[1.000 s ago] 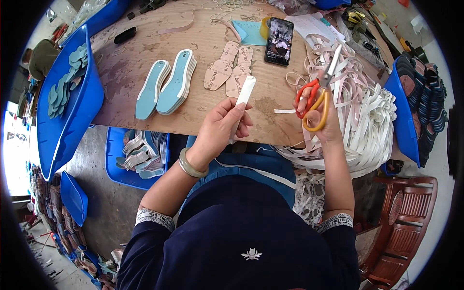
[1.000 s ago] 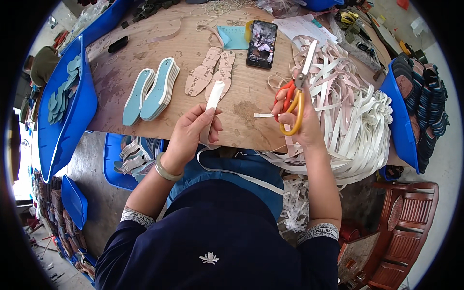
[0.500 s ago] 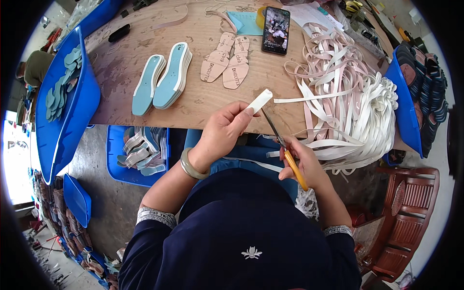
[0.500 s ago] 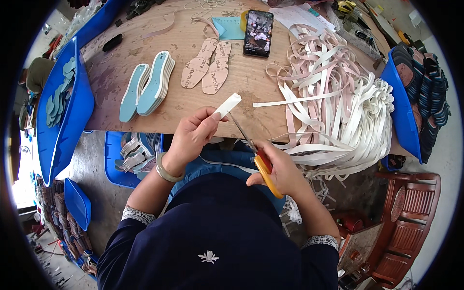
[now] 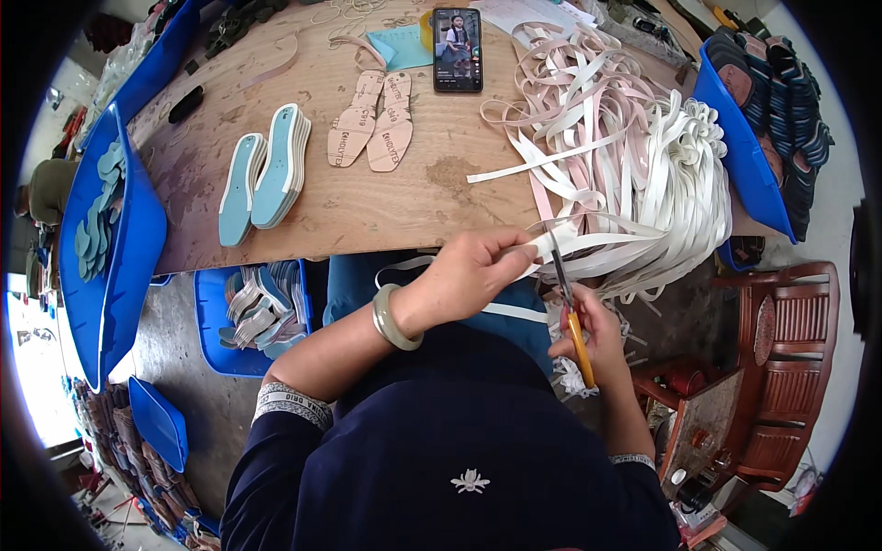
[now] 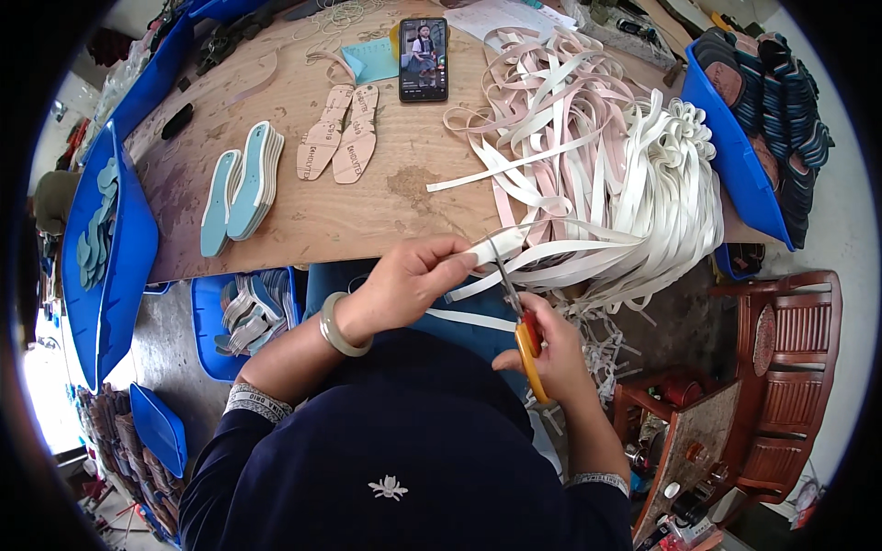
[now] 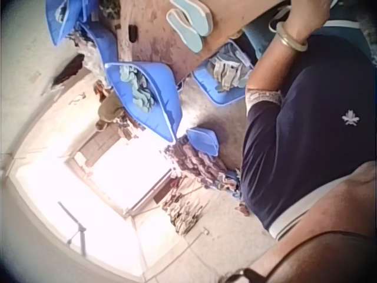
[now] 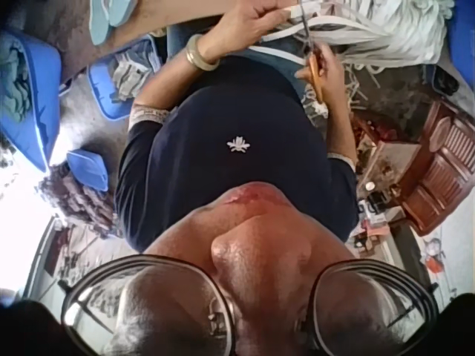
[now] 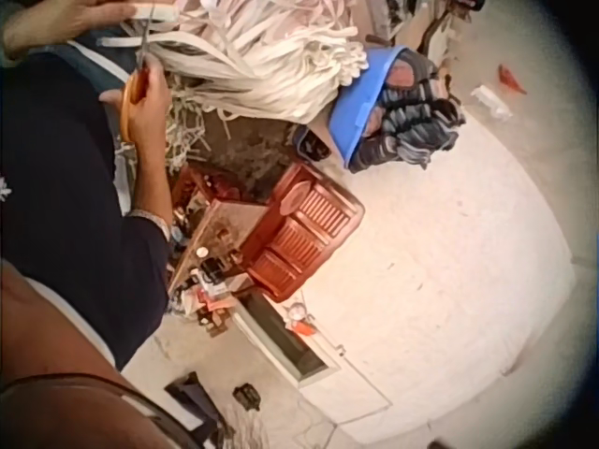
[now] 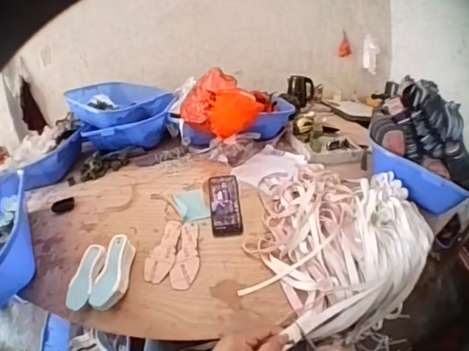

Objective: The person applies adhesive tape along the edges of shoe insoles and cuts the tape using scissors. The person then stacks the taped insoles together and retrieves a bundle of untaped insoles from a blue tray onto the table.

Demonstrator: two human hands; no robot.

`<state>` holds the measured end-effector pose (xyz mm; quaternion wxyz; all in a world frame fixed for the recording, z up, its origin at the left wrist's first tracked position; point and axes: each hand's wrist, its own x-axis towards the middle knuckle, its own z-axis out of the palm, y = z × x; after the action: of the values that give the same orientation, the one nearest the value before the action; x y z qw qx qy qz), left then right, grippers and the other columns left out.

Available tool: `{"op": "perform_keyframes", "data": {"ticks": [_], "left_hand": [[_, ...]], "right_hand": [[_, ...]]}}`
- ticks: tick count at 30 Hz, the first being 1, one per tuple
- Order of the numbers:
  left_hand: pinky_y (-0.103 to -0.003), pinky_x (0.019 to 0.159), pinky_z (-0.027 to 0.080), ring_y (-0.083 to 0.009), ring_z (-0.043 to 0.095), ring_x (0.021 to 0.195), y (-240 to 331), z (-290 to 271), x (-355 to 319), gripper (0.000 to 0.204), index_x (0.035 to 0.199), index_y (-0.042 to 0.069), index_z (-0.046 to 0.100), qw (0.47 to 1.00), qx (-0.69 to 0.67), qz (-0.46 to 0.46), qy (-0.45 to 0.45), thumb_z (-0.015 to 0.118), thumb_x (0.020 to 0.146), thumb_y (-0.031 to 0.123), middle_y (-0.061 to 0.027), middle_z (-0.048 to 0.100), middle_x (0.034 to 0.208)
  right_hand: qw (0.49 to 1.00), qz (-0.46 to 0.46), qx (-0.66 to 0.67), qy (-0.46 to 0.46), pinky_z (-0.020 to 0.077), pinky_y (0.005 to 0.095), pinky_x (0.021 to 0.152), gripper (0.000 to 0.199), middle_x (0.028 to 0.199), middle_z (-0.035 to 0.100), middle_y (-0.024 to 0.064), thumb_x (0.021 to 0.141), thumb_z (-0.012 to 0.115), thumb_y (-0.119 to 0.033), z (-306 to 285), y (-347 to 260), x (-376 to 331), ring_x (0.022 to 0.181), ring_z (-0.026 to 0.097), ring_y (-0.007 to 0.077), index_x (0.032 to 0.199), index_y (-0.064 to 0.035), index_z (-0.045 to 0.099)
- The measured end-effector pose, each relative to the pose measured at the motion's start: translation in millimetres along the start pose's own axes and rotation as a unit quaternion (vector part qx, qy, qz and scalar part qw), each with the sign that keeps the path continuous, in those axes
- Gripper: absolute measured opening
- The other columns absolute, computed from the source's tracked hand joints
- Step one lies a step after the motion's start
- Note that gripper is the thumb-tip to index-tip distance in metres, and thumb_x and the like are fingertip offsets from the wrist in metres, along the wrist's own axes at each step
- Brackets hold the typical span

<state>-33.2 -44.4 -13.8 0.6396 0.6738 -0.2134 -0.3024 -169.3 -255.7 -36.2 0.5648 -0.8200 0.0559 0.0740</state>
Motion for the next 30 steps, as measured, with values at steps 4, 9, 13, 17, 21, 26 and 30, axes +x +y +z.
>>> {"op": "perform_keyframes", "data": {"ticks": [4, 9, 13, 17, 21, 26, 30], "left_hand": [[-0.019, 0.053, 0.031, -0.0037, 0.038, 0.059, -8.9, 16.7, 12.0, 0.018, 0.095, 0.004, 0.069, 0.999, -0.002, 0.041, -0.036, 0.056, 0.100, 0.014, 0.0061, 0.052, 0.069], [-0.019, 0.053, 0.034, -0.0037, 0.039, 0.058, -18.0, -5.8, 0.6, 0.018, 0.095, 0.004, 0.068, 1.000, 0.003, -0.004, -0.012, 0.056, 0.101, 0.016, 0.0045, 0.054, 0.070], [-0.022, 0.056, 0.040, -0.0086, 0.050, 0.061, -26.5, -32.5, -26.5, 0.019, 0.099, 0.003, 0.064, 0.995, -0.091, -0.037, -0.003, 0.052, 0.102, 0.018, -0.0030, 0.063, 0.079], [-0.024, 0.060, 0.045, -0.0153, 0.060, 0.071, -10.9, -53.3, -55.9, 0.020, 0.105, 0.003, 0.059, 0.957, -0.277, 0.067, -0.047, 0.047, 0.104, 0.020, -0.0125, 0.067, 0.092], [-0.036, 0.067, 0.053, -0.0371, 0.068, 0.081, 35.3, -50.3, -83.8, 0.031, 0.098, 0.009, 0.065, 0.830, -0.472, 0.256, -0.153, 0.037, 0.104, 0.023, -0.0316, 0.066, 0.099], [-0.038, 0.071, 0.053, -0.0336, 0.067, 0.079, 77.4, -38.5, -91.0, 0.029, 0.093, 0.011, 0.064, 0.745, -0.558, 0.275, -0.241, 0.042, 0.103, 0.026, -0.0240, 0.067, 0.092], [-0.037, 0.071, 0.053, -0.0329, 0.066, 0.078, 74.1, -34.8, -82.8, 0.028, 0.092, 0.011, 0.064, 0.740, -0.561, 0.279, -0.243, 0.042, 0.103, 0.026, -0.0231, 0.067, 0.091]], "right_hand": [[0.993, 0.065, 0.067, 0.072, 0.0458, 0.0283, 0.067, 0.085, 0.086, 0.063, 0.0047, 0.060, 0.094, -0.035, -4.8, 15.8, -25.6, 0.070, 0.053, 0.0160, 0.126, 0.0027, 0.057], [0.987, 0.016, -0.107, 0.117, 0.0465, 0.0287, 0.066, 0.079, 0.083, 0.064, 0.0065, 0.062, 0.093, -0.028, -21.4, -0.8, 13.7, 0.067, 0.053, 0.0169, 0.125, 0.0025, 0.058], [0.944, -0.083, -0.302, 0.103, 0.0484, 0.0314, 0.066, 0.066, 0.089, 0.068, 0.0094, 0.068, 0.088, -0.025, -19.3, -25.7, 96.0, 0.071, 0.061, 0.0221, 0.125, -0.0046, 0.061], [0.890, -0.049, -0.449, 0.058, 0.0497, 0.0357, 0.070, 0.051, 0.103, 0.069, 0.0108, 0.079, 0.073, -0.018, -8.9, -44.4, 157.7, 0.080, 0.064, 0.0292, 0.129, -0.0114, 0.061], [0.783, -0.042, -0.618, -0.052, 0.0504, 0.0390, 0.071, 0.035, 0.091, 0.067, 0.0092, 0.085, 0.063, -0.019, 1.7, -79.3, 187.7, 0.080, 0.063, 0.0299, 0.120, -0.0128, 0.064], [0.792, -0.292, -0.535, 0.039, 0.0507, 0.0413, 0.072, 0.021, 0.090, 0.065, 0.0098, 0.085, 0.061, -0.014, 45.3, -97.2, 237.5, 0.078, 0.063, 0.0319, 0.105, -0.0089, 0.066], [0.726, -0.440, -0.526, 0.061, 0.0500, 0.0358, 0.085, 0.025, 0.105, 0.066, 0.0065, 0.087, 0.055, -0.007, 89.1, -82.5, 296.8, 0.097, 0.062, 0.0245, 0.109, -0.0084, 0.065]]}}
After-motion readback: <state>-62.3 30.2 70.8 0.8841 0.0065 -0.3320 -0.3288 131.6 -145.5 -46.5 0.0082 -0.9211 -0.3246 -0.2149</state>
